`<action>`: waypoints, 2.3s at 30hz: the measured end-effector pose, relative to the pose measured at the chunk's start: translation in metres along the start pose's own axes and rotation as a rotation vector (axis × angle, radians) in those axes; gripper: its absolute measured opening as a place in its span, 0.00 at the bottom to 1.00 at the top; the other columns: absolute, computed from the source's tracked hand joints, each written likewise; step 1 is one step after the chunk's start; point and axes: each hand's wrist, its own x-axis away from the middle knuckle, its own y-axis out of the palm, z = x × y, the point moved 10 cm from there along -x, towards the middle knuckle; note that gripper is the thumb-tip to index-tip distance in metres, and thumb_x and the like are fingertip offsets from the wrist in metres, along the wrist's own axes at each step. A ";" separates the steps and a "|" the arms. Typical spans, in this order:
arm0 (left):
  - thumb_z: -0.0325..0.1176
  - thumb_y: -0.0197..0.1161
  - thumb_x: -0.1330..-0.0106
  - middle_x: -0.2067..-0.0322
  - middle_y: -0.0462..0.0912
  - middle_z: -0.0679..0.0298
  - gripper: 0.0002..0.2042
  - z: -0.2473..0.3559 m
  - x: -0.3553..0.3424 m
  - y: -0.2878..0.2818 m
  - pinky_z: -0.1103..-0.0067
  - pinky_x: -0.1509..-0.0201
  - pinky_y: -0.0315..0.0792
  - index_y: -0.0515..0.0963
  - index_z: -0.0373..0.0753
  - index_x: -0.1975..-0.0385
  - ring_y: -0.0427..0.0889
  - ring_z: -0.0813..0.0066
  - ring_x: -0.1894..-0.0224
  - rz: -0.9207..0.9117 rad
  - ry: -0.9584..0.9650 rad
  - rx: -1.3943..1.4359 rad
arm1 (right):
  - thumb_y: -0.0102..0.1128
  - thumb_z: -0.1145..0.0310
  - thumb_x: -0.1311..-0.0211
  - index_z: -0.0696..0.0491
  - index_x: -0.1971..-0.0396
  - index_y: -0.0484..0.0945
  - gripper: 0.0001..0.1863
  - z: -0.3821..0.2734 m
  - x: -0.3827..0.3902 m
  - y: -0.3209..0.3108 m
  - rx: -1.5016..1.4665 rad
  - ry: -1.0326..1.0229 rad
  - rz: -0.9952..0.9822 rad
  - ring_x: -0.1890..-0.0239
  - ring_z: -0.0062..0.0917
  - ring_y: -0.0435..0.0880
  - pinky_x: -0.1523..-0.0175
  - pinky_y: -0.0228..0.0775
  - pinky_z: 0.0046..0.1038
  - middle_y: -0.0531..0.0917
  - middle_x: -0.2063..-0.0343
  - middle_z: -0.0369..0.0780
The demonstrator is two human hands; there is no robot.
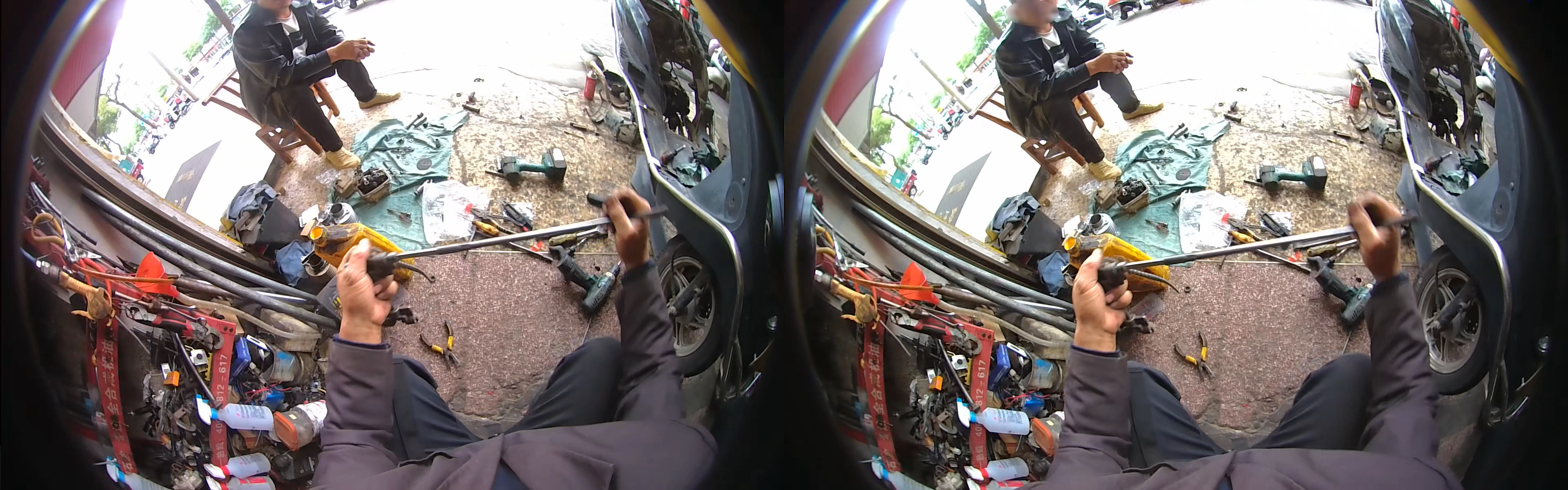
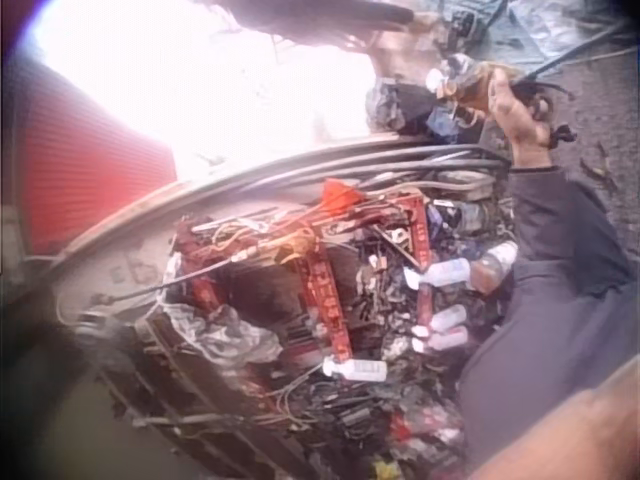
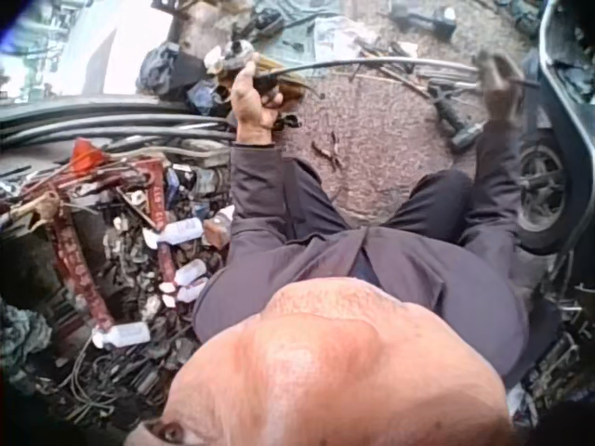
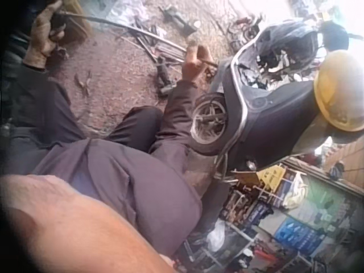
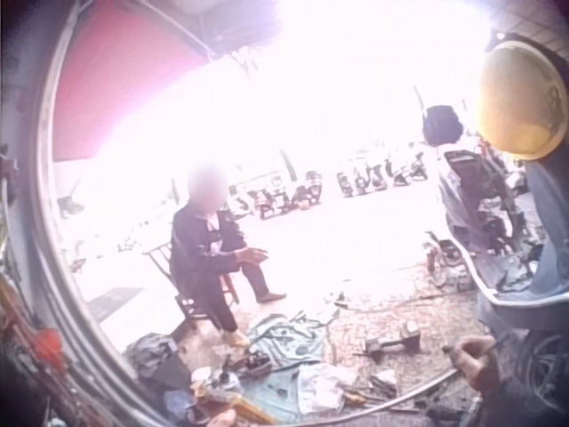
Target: The person sits on the ground and disassembles a scooter cable assembly. They remove the outer sheath, separate the inner cable, and then reassemble the components using pliers and a screwdriver.
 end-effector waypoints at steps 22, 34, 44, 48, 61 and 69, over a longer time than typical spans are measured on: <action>0.41 0.56 0.33 0.81 0.74 0.68 0.10 0.029 0.008 -0.065 0.85 0.88 0.47 0.72 0.44 0.72 0.54 0.85 0.92 0.238 0.170 -0.125 | 0.68 0.65 0.42 0.49 0.83 0.71 0.15 0.069 -0.015 0.072 0.032 0.376 0.117 0.90 0.11 0.61 0.87 0.50 0.17 0.64 0.88 0.26; 0.38 0.55 0.32 0.83 0.70 0.70 0.09 0.034 -0.003 -0.069 0.86 0.92 0.53 0.69 0.46 0.75 0.62 0.83 0.92 0.328 0.255 -0.249 | 0.65 0.64 0.41 0.58 0.88 0.72 0.20 0.077 -0.027 0.074 0.396 0.170 0.146 0.88 0.18 0.62 0.81 0.53 0.29 0.69 0.91 0.31; 0.36 0.54 0.32 0.84 0.68 0.70 0.10 0.025 -0.001 -0.060 0.84 0.90 0.49 0.67 0.44 0.75 0.58 0.83 0.92 0.261 0.279 -0.243 | 0.69 0.65 0.47 0.61 0.65 0.72 0.18 0.069 -0.025 0.076 0.644 0.133 0.166 0.70 0.40 0.82 0.64 0.73 0.36 0.82 0.72 0.49; 0.36 0.56 0.32 0.86 0.68 0.70 0.12 0.024 0.003 -0.057 0.83 0.92 0.51 0.67 0.43 0.78 0.59 0.82 0.92 0.270 0.314 -0.207 | 0.68 0.63 0.47 0.62 0.64 0.73 0.20 0.090 -0.026 0.074 0.734 0.290 0.017 0.65 0.46 0.83 0.58 0.74 0.38 0.82 0.70 0.53; 0.39 0.53 0.32 0.84 0.68 0.69 0.11 0.026 0.000 -0.055 0.84 0.92 0.49 0.68 0.44 0.76 0.57 0.83 0.93 0.332 0.354 -0.271 | 0.59 0.52 0.37 0.63 0.36 0.57 0.39 0.089 -0.018 0.093 0.744 0.192 -0.162 0.50 0.44 0.80 0.42 0.70 0.37 0.80 0.54 0.56; 0.37 0.58 0.34 0.83 0.71 0.69 0.09 0.021 -0.001 -0.051 0.86 0.92 0.51 0.69 0.44 0.74 0.59 0.84 0.92 0.275 0.369 -0.326 | 0.55 0.45 0.38 0.66 0.40 0.65 0.40 0.148 0.007 0.103 1.008 0.495 -0.641 0.40 0.46 0.71 0.35 0.61 0.33 0.72 0.44 0.58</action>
